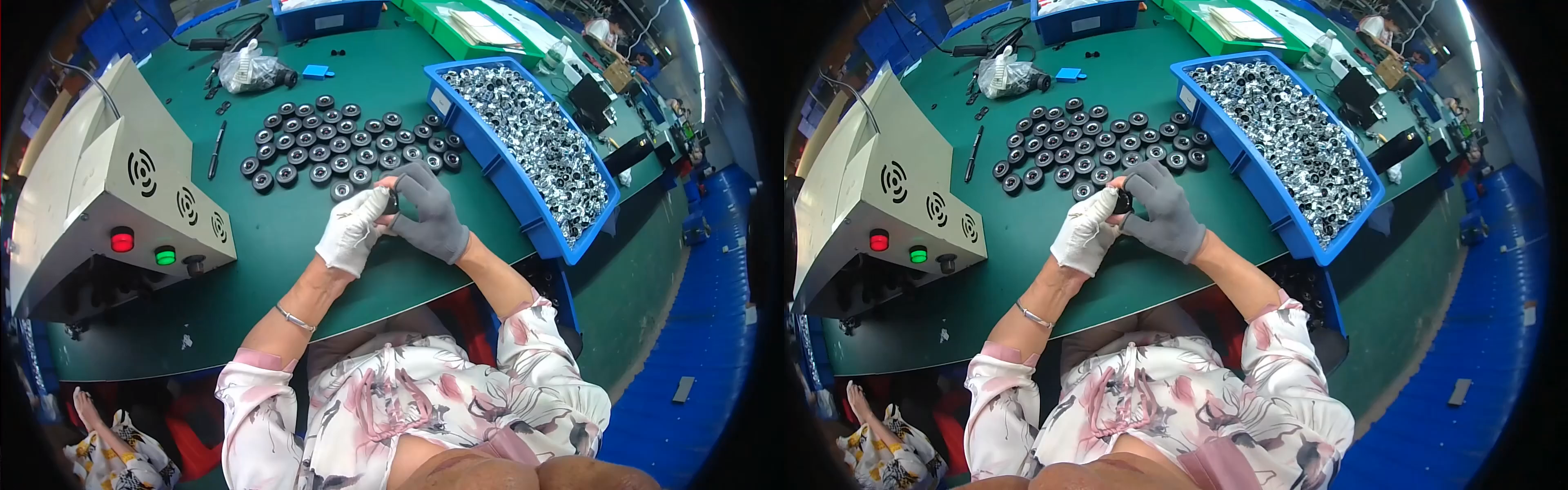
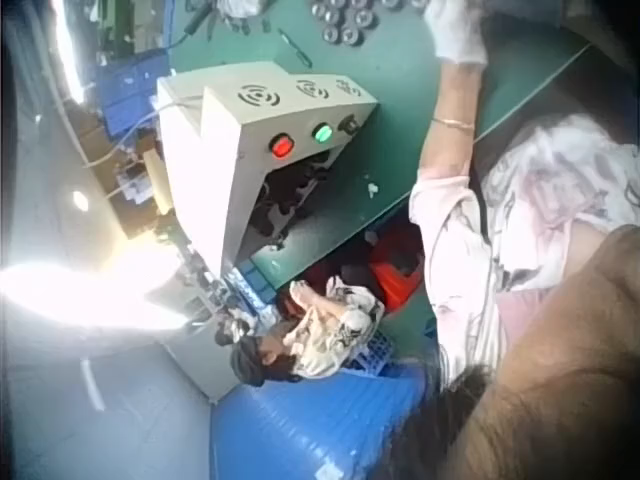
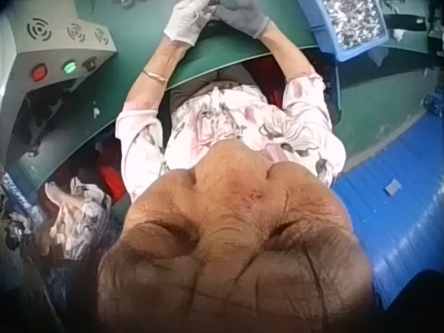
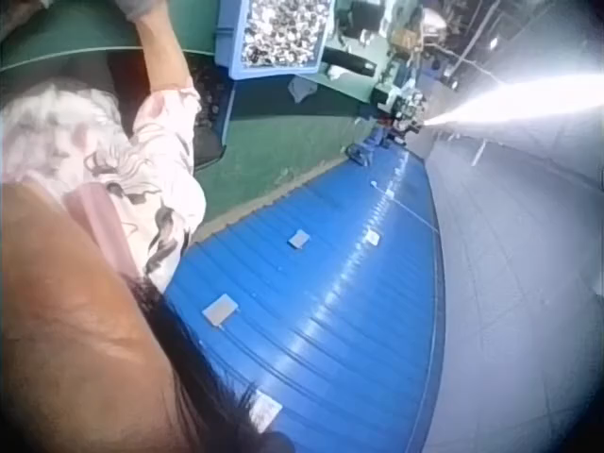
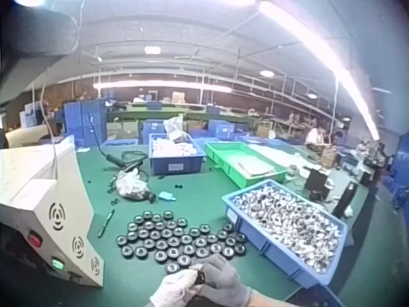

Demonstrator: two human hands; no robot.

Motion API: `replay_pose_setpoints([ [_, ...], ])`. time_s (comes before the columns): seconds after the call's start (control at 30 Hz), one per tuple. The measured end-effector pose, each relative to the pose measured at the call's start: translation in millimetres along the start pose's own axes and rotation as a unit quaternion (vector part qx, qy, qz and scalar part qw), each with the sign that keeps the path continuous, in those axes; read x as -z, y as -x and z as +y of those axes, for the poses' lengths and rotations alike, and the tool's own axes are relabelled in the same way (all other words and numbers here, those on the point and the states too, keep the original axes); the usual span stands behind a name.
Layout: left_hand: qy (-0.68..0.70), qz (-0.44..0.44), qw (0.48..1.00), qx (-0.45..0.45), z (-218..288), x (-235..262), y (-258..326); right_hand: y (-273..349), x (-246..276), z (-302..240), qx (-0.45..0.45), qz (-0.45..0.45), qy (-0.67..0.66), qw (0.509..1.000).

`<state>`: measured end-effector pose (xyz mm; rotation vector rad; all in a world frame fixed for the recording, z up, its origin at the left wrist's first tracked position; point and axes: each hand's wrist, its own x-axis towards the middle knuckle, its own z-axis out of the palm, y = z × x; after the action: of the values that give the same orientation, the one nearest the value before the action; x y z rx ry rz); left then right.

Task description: Manually assembling small circular components by inserting metal rings or bearings into plastic housings.

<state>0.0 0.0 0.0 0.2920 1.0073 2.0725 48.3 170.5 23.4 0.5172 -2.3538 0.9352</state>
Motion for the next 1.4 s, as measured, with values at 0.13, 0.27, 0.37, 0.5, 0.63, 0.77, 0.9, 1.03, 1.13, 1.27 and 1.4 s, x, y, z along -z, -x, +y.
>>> replay_pose_setpoints([
  [0.13, 0.092, 0.031, 0.994, 0.044, 3, -13, 3, -2, 4, -2, 0.034, 0.021, 0.061, 0.997],
  [0.27, 0.058, 0.046, 0.996, 0.046, 1, -11, 2, -2, 6, -7, 0.043, 0.019, 0.081, 0.996],
  [0.37, 0.061, 0.042, 0.997, 0.013, -1, -8, 3, -2, -2, -4, 0.012, 0.032, -0.007, 0.999],
  [0.5, 0.1, 0.031, 0.994, 0.038, 1, -15, 3, 0, -1, -2, 0.025, 0.039, 0.018, 0.999],
  [0.63, 0.129, 0.04, 0.99, 0.042, 1, -22, 4, 0, 3, -3, 0.022, 0.02, 0.066, 0.997],
  [0.77, 0.086, 0.02, 0.996, 0.012, -6, -7, 0, -1, 0, -6, 0.032, 0.041, 0.04, 0.998],
  [0.9, 0.13, 0.021, 0.991, 0.031, -8, -3, -1, -3, -3, -10, -0.003, 0.05, -0.005, 0.999],
  [1.03, 0.162, 0.03, 0.986, 0.039, -3, -18, 2, -2, 3, -5, 0.012, 0.028, 0.041, 0.999],
  [1.13, 0.161, 0.005, 0.986, 0.041, -6, -15, 1, -1, 6, -8, 0.017, 0.033, 0.048, 0.998],
  [1.27, 0.122, 0.029, 0.992, 0.021, -5, -8, 0, 0, -4, -6, 0.001, 0.048, 0.009, 0.999],
  [1.4, 0.132, 0.043, 0.99, 0.013, -8, -11, 0, 0, -4, -9, 0.004, 0.053, 0.019, 0.998],
])
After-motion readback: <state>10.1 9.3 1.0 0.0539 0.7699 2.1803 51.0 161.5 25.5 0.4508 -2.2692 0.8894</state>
